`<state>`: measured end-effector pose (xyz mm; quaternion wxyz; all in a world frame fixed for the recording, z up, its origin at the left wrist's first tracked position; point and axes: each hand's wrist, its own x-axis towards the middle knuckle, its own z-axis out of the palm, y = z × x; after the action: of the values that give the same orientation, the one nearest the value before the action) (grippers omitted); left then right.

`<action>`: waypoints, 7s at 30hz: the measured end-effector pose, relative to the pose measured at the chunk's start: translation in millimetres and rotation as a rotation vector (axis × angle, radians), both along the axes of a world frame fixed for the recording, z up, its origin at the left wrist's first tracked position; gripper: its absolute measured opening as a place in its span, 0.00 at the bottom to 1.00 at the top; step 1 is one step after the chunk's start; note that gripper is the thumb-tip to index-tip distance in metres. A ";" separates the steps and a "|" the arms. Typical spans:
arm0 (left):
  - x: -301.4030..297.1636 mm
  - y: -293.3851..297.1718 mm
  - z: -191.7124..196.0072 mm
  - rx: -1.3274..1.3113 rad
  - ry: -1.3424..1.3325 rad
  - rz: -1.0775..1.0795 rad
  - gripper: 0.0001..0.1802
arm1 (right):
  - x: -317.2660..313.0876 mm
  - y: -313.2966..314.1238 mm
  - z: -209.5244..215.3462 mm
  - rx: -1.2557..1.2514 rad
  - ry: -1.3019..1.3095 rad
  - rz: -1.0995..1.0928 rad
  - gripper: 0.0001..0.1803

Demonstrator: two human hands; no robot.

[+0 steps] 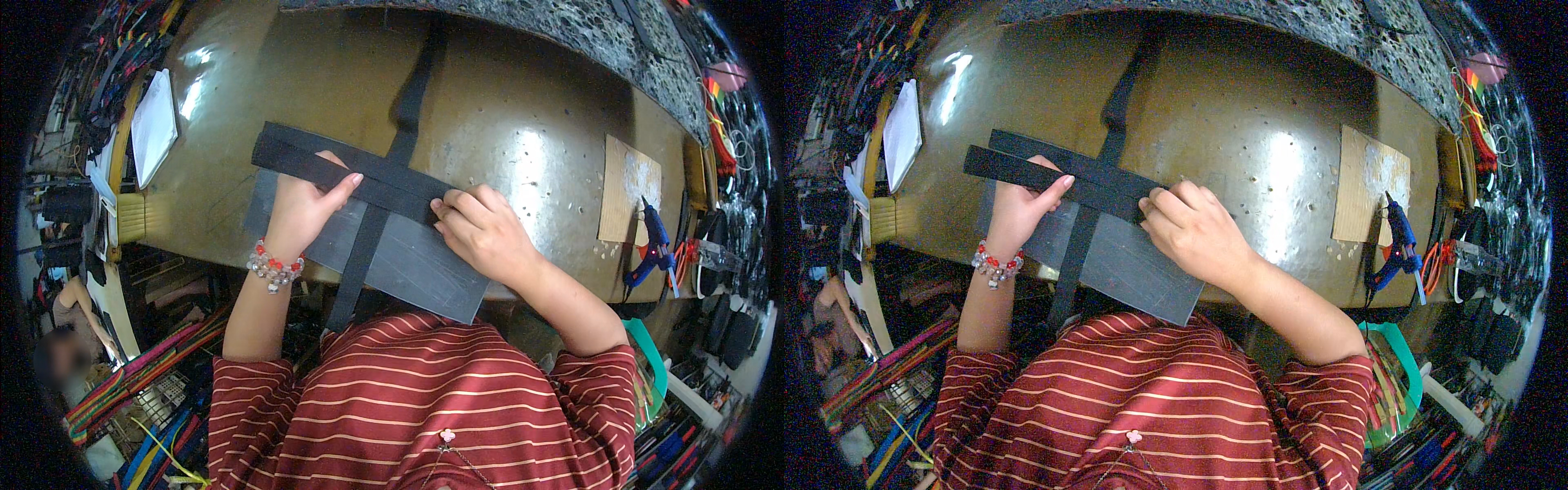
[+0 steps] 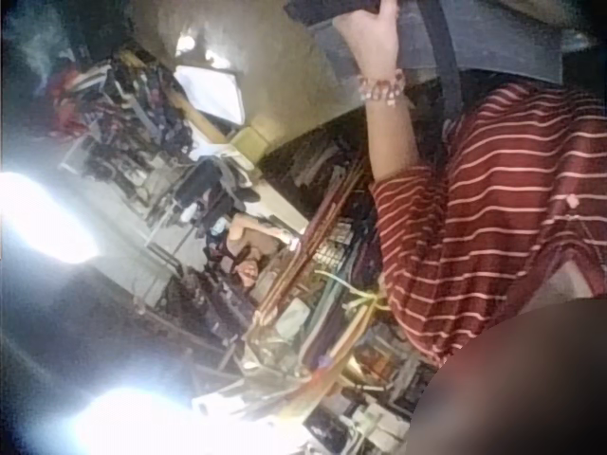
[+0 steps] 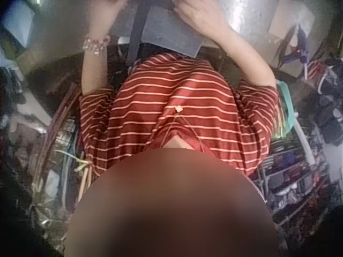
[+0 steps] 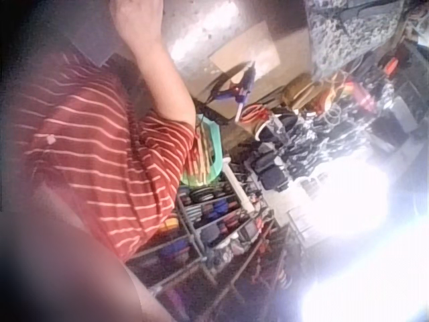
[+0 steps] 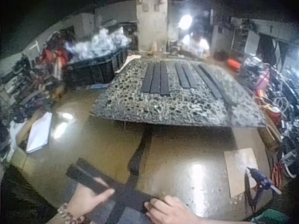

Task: The person sits at a workbench and assembles black fabric strips onto a rectangular base. They position and align the strips, then use scissors to trim the excess length of each strip to fit the base.

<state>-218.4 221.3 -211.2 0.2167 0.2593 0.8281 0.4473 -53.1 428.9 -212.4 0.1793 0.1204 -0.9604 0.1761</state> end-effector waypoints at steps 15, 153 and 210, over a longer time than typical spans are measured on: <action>2.4 3.7 -4.0 -0.054 0.250 0.007 0.12 | -3.0 -2.8 8.1 0.035 -0.058 0.005 0.16; 45.6 -43.8 -10.7 0.004 0.630 -0.290 0.23 | 70.9 37.7 69.6 -1.074 0.430 -0.266 0.08; 32.2 -41.8 1.7 0.049 0.428 -0.183 0.08 | 14.3 -84.1 9.2 -1.123 -0.367 -0.606 0.07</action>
<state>-186.1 179.5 -209.4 0.0693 0.4274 0.8171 0.3807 -38.8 344.8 -203.2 0.0900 -0.2985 -0.7290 0.6094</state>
